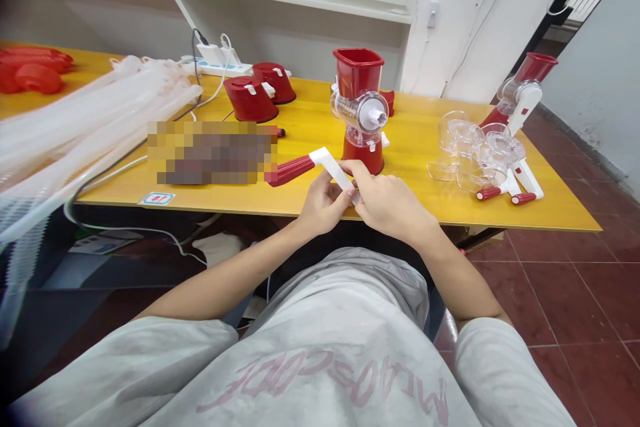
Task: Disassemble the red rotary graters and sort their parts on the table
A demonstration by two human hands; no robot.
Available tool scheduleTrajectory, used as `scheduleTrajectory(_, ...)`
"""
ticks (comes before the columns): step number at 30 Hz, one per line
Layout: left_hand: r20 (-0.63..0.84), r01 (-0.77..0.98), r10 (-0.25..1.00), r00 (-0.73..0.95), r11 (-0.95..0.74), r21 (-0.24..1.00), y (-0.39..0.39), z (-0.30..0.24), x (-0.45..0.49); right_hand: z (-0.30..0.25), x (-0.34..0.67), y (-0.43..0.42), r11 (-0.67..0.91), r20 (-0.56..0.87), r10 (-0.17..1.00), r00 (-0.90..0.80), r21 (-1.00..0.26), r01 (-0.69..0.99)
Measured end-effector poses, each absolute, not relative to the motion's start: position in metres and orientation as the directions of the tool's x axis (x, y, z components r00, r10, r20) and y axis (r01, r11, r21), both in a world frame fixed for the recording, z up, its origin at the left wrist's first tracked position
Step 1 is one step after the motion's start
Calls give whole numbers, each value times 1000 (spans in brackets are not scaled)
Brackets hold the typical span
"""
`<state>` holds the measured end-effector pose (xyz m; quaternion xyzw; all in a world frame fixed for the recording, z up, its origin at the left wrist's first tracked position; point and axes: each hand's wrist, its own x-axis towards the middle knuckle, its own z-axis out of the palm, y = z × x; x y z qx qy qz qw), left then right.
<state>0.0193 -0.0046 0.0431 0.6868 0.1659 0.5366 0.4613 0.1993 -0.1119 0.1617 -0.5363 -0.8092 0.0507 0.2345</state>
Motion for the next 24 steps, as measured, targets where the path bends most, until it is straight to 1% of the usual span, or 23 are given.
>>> scheduleTrajectory(4, 606, -280, 703, 373, -537, 796, -6, 47, 19, 161, 200, -111, 393, 319, 905, -283, -364, 845)
scheduleTrajectory(11, 589, -260, 706, 394, -529, 808, -7, 50, 16, 160, 203, -110, 404, 341, 899, -274, -411, 817)
scheduleTrajectory(18, 632, -320, 666, 397, -545, 775, -4, 47, 18, 161, 206, -108, 410, 339, 902, -266, -482, 774)
scheduleTrajectory(24, 665, -373, 629, 403, -551, 747, -1, 45, 18, 160, 206, -109, 421, 377, 892, -249, -492, 763)
